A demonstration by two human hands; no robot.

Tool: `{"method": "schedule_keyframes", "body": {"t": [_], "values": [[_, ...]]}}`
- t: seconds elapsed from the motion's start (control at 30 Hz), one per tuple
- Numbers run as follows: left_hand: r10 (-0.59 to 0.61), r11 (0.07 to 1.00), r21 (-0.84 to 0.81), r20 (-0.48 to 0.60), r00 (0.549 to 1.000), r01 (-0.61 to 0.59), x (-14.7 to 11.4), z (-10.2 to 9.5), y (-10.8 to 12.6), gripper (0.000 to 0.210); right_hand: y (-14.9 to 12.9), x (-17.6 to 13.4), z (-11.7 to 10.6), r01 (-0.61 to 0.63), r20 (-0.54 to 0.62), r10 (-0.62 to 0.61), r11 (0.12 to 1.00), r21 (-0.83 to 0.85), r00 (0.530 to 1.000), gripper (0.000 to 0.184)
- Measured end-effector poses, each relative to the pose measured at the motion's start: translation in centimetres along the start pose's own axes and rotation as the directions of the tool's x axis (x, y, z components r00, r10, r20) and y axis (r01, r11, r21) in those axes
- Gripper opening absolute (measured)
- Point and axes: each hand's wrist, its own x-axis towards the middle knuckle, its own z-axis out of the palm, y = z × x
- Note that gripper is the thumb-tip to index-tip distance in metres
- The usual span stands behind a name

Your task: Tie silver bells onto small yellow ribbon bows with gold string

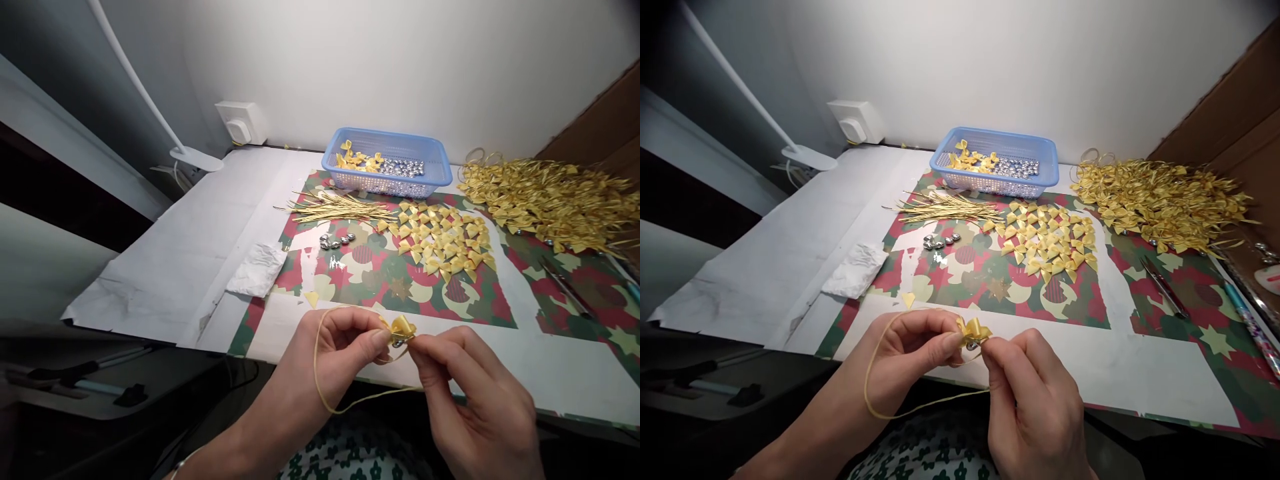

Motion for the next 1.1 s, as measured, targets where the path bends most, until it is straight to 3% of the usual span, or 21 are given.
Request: {"method": "schedule_keyframes", "body": {"t": [0.4, 0.77, 1.1], "values": [[-0.09, 0.986, -0.13, 0.091, 0.992, 0.101, 0.6, -0.3, -0.7, 0.015, 0.9, -0.4, 0.1, -0.048, 0.022, 0.048, 0.998, 0.04, 0.999, 0.017], [-0.062, 0.995, -0.073, 0.107, 0.992, 0.07, 0.4, 0.0, -0.3, 0.022, 1.0, -0.1, 0.0, -0.025, 0.035, 0.023, 0.998, 0.053, 0.999, 0.018], [-0.107, 0.987, -0.105, 0.134, 0.985, 0.121, 0.3, 0.0, -0.4, 0.021, 0.7, 0.0, 0.3, -0.042, 0.028, 0.039, 0.989, 0.138, 0.999, 0.019]]}}
